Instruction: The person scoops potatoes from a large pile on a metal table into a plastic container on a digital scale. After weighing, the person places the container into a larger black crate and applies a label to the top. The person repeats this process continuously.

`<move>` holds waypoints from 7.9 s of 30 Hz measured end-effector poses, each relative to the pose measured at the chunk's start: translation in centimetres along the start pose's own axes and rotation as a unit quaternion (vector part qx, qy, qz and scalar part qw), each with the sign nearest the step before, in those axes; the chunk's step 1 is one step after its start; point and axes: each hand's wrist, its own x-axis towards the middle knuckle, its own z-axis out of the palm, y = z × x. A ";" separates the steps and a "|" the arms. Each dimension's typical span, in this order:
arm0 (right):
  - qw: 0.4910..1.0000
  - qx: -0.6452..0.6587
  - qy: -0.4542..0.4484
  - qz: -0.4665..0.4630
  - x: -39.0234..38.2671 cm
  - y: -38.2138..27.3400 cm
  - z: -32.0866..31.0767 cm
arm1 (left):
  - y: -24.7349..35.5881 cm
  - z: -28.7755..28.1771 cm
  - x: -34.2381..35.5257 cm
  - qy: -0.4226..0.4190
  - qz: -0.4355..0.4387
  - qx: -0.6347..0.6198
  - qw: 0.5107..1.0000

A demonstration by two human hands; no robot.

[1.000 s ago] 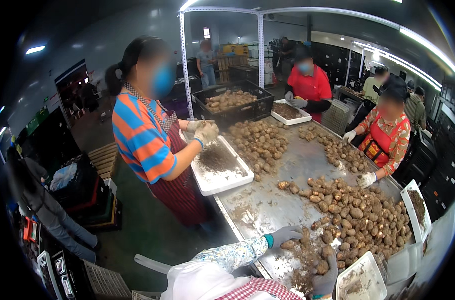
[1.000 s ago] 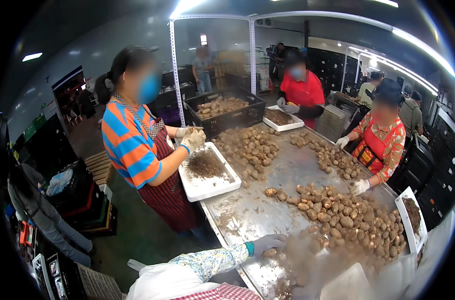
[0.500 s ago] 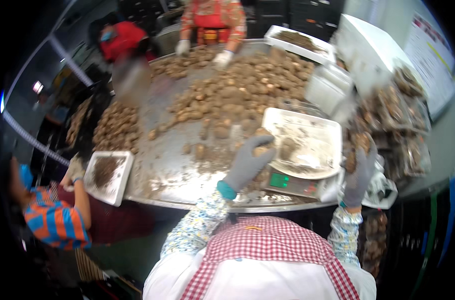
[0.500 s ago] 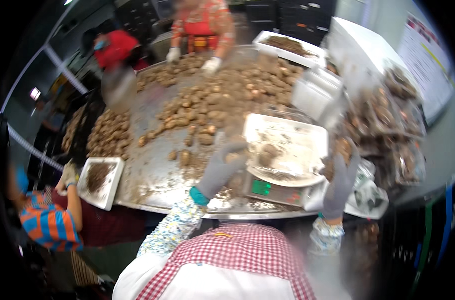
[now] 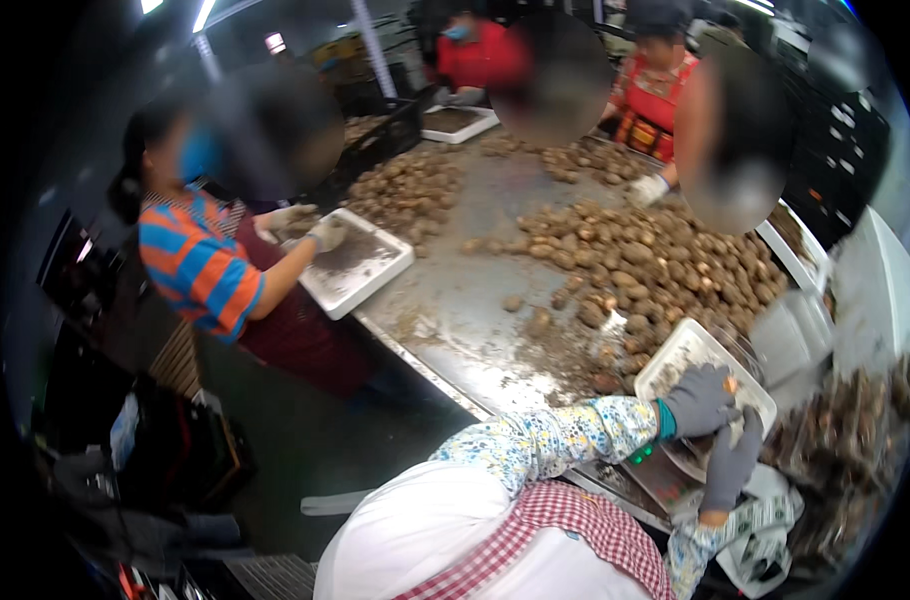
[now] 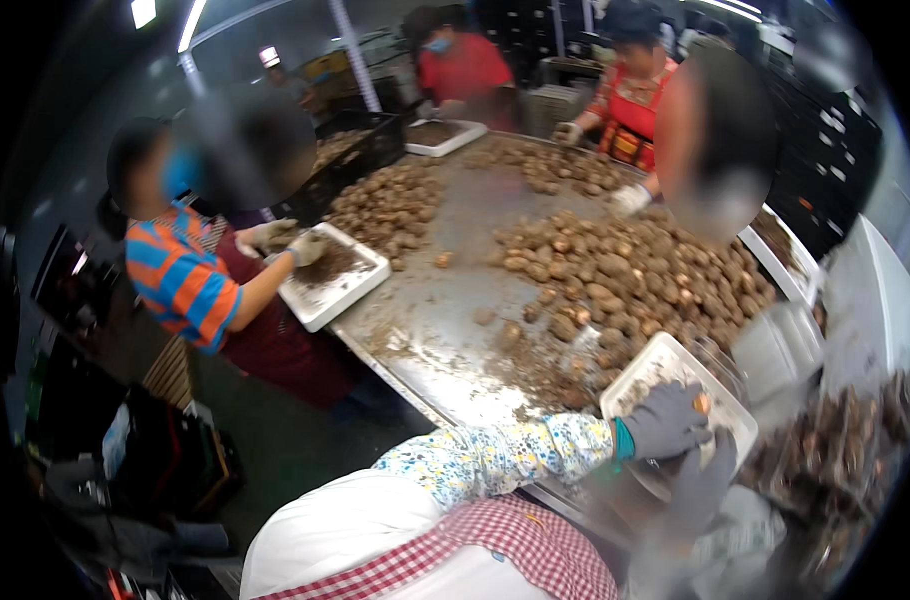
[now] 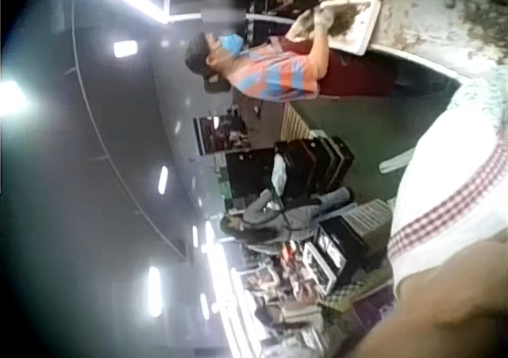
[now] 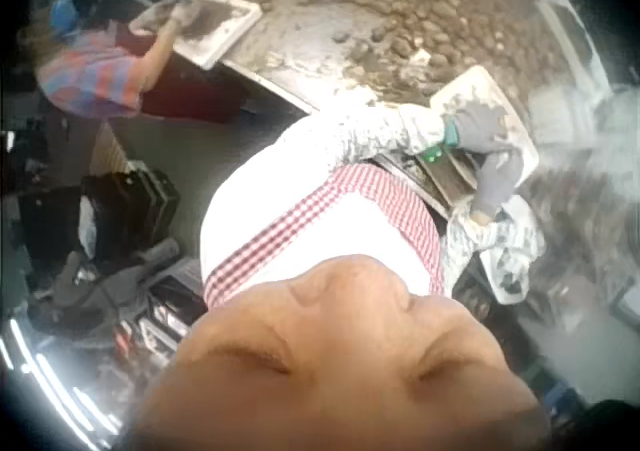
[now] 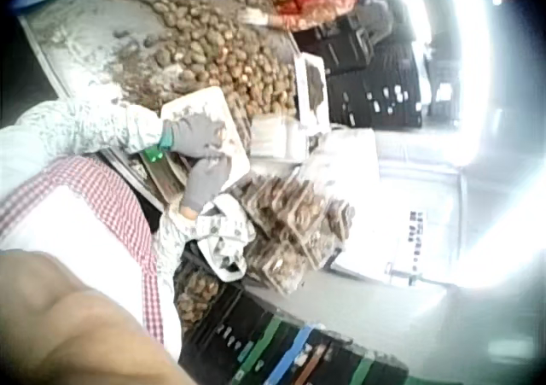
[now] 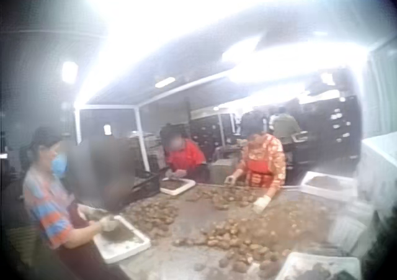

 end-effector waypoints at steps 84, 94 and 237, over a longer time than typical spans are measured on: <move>0.952 0.083 -0.203 -0.212 -11.7 -0.2 1.6 | -2.7 -0.7 1.6 -0.017 -0.083 -0.204 0.975; 0.929 0.164 -0.286 -0.170 -12.5 -0.9 3.9 | -14.5 -3.1 -8.4 0.174 -0.256 -0.257 0.916; 0.940 0.103 0.087 -0.313 2.5 -4.5 -4.1 | -1.1 -5.1 -4.6 0.056 -0.027 -0.664 0.745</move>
